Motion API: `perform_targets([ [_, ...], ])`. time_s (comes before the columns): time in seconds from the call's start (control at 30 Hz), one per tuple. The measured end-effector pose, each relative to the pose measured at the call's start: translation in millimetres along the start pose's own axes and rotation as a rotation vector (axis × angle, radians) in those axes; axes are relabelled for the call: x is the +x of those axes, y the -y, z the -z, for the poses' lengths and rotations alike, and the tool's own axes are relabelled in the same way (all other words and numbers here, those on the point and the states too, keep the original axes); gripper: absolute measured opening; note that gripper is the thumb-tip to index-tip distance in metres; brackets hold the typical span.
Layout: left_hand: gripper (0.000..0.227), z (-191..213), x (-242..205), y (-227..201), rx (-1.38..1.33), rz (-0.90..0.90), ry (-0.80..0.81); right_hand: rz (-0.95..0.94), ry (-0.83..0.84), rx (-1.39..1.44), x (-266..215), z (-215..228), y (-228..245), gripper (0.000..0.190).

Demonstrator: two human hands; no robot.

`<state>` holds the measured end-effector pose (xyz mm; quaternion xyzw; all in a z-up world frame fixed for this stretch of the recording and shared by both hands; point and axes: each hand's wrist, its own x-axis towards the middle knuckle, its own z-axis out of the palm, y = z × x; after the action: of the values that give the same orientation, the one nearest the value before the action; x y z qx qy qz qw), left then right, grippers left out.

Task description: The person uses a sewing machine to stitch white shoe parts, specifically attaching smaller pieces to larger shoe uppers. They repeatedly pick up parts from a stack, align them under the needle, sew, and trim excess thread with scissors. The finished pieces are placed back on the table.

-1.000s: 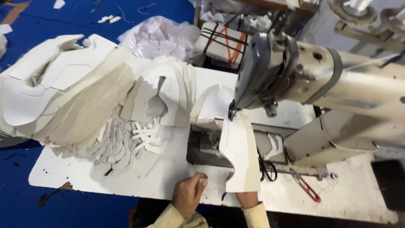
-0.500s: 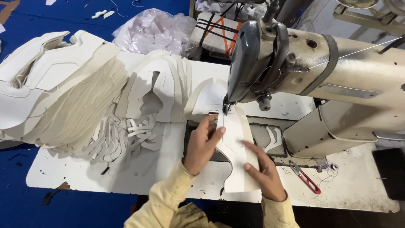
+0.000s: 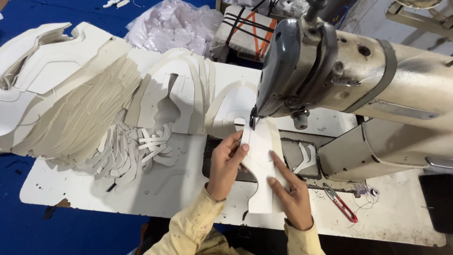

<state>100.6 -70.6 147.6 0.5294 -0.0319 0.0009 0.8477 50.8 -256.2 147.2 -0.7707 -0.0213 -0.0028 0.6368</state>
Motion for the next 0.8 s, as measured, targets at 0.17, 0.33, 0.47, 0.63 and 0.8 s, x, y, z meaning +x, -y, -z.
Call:
perform_targets([
  [0.17, 0.044, -4, 14, 0, -0.003, -0.016, -0.026, 0.000, 0.009, 0.053, 17, 2, 2, 0.060],
  [0.33, 0.043, -3, 6, 6, 0.078, -0.015, -0.067, 0.055, 0.003, 0.039, 23, 1, 9, 0.056],
  [0.47, 0.041, -2, 7, 7, 0.105, -0.030, -0.066, 0.053, -0.007, 0.020, 31, -1, 9, 0.056],
  [0.63, 0.039, -5, 18, 4, 0.073, -0.032, -0.090, 0.090, 0.003, 0.055, 42, 2, 10, 0.055],
  [0.8, 0.037, 9, 40, 1, 0.084, 0.004, -0.037, 0.177, -0.033, -0.036, 42, -11, -1, 0.056],
])
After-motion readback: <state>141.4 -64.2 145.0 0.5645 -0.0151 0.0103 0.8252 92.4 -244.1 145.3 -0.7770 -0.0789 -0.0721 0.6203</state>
